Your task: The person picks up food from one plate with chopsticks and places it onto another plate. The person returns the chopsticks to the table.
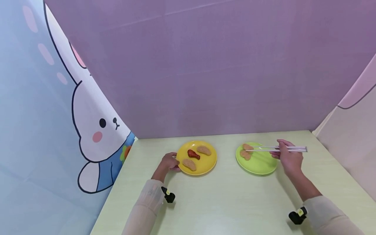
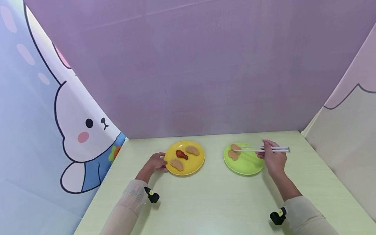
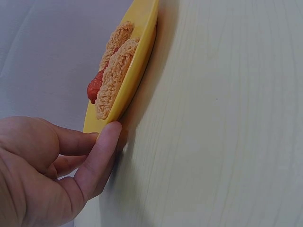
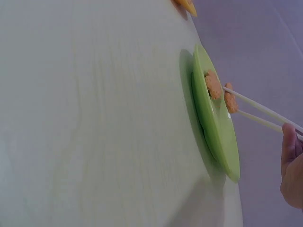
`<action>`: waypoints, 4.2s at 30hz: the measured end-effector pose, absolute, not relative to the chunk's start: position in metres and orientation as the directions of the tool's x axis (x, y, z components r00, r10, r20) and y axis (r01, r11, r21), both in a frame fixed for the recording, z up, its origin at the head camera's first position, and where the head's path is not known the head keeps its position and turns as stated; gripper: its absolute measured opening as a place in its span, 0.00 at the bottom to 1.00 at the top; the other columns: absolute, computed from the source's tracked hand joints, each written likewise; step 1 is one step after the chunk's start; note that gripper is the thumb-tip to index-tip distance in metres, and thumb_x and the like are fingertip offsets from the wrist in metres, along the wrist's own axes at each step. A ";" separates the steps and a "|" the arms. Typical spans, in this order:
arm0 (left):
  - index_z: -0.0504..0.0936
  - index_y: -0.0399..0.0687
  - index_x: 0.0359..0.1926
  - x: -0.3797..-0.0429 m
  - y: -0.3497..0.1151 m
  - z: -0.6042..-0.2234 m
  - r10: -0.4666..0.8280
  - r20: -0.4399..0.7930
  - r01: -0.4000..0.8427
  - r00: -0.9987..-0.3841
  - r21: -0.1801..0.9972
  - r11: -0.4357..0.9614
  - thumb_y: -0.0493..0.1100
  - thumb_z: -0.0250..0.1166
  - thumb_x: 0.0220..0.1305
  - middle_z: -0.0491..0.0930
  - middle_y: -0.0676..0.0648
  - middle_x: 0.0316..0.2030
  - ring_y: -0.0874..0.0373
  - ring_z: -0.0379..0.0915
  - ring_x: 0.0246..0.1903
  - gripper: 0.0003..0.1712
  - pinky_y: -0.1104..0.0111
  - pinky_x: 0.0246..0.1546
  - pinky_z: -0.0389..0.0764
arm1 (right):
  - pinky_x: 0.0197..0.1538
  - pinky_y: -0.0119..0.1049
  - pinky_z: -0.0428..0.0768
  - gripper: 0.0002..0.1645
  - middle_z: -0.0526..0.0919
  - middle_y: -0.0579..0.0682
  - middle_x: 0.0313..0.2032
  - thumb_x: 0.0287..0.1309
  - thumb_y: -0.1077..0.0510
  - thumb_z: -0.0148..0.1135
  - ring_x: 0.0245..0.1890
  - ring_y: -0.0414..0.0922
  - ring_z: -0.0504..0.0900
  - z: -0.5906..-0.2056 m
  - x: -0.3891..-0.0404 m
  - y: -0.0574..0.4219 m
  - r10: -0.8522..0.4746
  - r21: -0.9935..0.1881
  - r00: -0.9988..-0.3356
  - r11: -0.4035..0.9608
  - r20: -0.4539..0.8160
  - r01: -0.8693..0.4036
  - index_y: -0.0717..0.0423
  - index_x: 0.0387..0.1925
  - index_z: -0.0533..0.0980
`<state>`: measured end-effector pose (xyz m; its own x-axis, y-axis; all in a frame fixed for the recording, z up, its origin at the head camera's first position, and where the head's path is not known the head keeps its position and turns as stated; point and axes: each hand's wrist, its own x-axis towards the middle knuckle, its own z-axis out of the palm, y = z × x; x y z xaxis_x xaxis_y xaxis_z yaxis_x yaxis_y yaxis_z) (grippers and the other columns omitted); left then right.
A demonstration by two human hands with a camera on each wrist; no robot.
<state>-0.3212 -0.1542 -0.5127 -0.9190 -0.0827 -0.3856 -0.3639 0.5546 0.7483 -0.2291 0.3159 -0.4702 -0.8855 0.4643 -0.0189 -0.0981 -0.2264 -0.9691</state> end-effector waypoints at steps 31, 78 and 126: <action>0.73 0.44 0.69 -0.321 -0.155 -0.513 -0.083 -0.389 -0.369 -0.918 0.756 0.541 0.29 0.64 0.64 0.84 0.39 0.42 0.58 0.83 0.27 0.32 0.69 0.28 0.89 | 0.26 0.31 0.87 0.09 0.88 0.43 0.26 0.72 0.56 0.58 0.21 0.40 0.88 -0.487 -0.232 0.329 0.469 -0.975 -0.883 -0.199 -0.003 -0.103 0.43 0.39 0.84; 0.71 0.45 0.70 -0.321 -0.153 -0.510 -0.093 -0.407 -0.389 -0.909 0.745 0.541 0.30 0.63 0.64 0.83 0.40 0.39 0.57 0.82 0.28 0.33 0.68 0.31 0.90 | 0.32 0.36 0.89 0.08 0.90 0.39 0.32 0.74 0.54 0.57 0.26 0.41 0.90 -0.491 -0.246 0.244 0.297 -0.979 -0.955 -0.188 0.017 -0.076 0.48 0.45 0.82; 0.72 0.43 0.70 -0.328 -0.152 -0.515 -0.088 -0.393 -0.374 -0.915 0.750 0.545 0.29 0.64 0.63 0.83 0.40 0.42 0.58 0.82 0.28 0.33 0.69 0.28 0.89 | 0.32 0.36 0.90 0.17 0.83 0.67 0.44 0.76 0.56 0.53 0.31 0.48 0.91 -0.501 -0.255 0.143 0.162 -0.994 -0.987 -0.108 0.002 -0.020 0.63 0.56 0.78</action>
<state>-0.3283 -0.1519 -0.5151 -0.9154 -0.0879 -0.3929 -0.3743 0.5451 0.7502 -0.2553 0.1426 -0.5005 -0.9868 0.1622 0.0023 -0.0201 -0.1079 -0.9940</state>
